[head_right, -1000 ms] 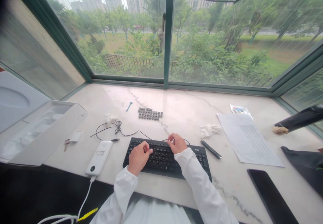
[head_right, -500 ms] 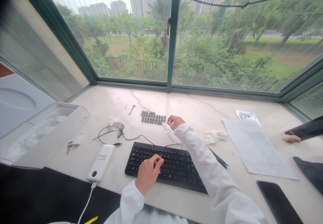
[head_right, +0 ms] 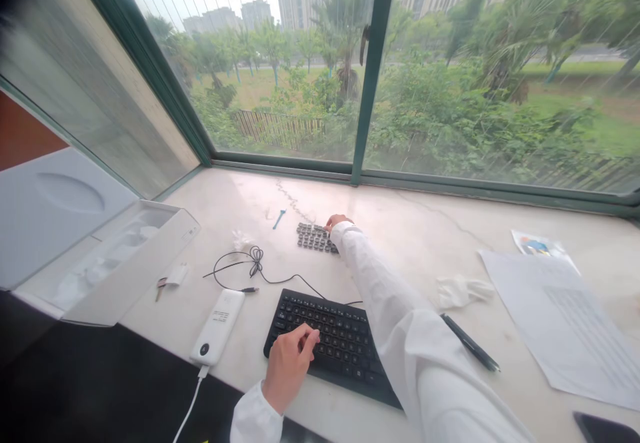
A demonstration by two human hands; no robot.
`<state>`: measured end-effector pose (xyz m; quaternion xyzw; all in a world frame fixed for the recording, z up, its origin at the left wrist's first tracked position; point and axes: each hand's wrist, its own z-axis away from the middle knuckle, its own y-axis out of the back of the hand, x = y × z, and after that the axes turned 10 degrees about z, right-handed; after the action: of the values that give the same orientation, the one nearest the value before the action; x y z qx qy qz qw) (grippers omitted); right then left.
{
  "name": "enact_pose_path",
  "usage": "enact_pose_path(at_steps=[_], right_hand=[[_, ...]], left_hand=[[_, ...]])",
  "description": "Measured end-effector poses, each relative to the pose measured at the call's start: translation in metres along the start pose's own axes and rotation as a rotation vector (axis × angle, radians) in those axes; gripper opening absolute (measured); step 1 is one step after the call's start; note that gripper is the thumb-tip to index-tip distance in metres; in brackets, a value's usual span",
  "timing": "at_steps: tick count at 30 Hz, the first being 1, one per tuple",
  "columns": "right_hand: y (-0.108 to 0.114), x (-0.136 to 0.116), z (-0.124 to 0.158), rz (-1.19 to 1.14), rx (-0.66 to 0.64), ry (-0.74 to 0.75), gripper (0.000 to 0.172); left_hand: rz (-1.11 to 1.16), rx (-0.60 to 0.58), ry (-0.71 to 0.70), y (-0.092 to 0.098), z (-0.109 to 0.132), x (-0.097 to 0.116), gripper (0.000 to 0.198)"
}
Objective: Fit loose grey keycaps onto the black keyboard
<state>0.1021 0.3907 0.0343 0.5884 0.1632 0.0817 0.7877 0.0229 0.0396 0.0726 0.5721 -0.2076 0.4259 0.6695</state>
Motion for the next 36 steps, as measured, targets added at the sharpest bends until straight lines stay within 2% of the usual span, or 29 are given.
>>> enact_pose_path(at_steps=[9,13,17,22,27,30,32,36], right_hand=[[-0.01,0.003,-0.017,-0.048,-0.032,-0.017,0.023],[-0.003,0.005,-0.009,-0.107,-0.003,-0.045,0.023],[0.01,0.008,0.01,-0.142,0.082,-0.059,0.021],[0.019,0.016,0.056,-0.17,0.184,-0.027,0.02],[0.012,0.022,0.126,-0.229,0.182,0.093,0.015],[0.0,0.02,0.169,-0.276,0.124,0.189,0.01],[-0.01,0.017,0.192,-0.371,0.027,0.276,0.013],[-0.03,0.01,0.217,-0.383,-0.121,0.296,0.015]], left_hand=[[0.033,0.043,0.036,0.014,0.002,-0.01,0.042],[0.035,0.057,0.018,0.016,0.003,-0.011,0.042],[0.015,0.061,0.001,0.017,0.004,-0.01,0.042],[0.014,0.066,-0.016,0.011,0.003,-0.009,0.042],[0.023,0.083,-0.042,0.003,-0.002,-0.009,0.041],[0.017,0.095,-0.049,0.001,-0.007,-0.009,0.041],[0.001,0.103,-0.047,0.0,-0.011,-0.008,0.039],[-0.058,0.108,-0.026,-0.002,-0.018,-0.006,0.037]])
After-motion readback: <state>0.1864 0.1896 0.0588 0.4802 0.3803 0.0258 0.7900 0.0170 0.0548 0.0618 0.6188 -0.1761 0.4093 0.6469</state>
